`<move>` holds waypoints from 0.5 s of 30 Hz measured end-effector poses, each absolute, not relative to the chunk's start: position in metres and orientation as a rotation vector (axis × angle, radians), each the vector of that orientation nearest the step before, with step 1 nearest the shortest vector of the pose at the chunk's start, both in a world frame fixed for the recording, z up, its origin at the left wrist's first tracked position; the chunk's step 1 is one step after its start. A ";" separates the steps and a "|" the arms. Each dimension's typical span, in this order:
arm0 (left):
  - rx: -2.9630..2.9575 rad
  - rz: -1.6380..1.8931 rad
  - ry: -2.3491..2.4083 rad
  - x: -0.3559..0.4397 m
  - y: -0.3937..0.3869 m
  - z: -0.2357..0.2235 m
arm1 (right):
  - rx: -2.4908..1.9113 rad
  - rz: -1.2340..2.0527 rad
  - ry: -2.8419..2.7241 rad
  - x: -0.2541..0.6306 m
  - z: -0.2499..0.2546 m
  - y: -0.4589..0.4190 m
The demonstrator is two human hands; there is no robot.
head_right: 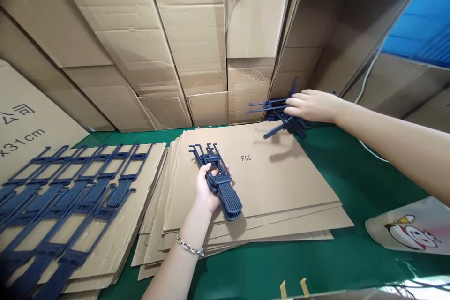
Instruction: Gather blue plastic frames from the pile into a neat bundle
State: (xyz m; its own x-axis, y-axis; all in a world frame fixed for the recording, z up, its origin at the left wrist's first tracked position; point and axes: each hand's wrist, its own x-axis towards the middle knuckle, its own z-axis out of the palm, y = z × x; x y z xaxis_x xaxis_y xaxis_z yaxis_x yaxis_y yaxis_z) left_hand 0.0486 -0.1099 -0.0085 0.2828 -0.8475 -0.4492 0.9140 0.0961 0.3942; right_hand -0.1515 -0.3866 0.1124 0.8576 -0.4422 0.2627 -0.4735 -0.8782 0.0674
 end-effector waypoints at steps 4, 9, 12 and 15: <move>0.664 -1.301 0.102 0.048 -0.111 -0.011 | 2.948 0.169 -0.266 -0.122 0.116 -0.330; 0.628 -1.357 0.080 0.047 -0.110 -0.011 | 2.921 0.585 -0.108 -0.086 0.127 -0.284; 0.596 -1.368 0.063 0.046 -0.110 -0.010 | 2.897 0.890 -0.104 -0.068 0.115 -0.267; 0.567 -1.325 0.087 0.046 -0.110 -0.010 | 2.795 1.237 -0.240 -0.057 0.083 -0.253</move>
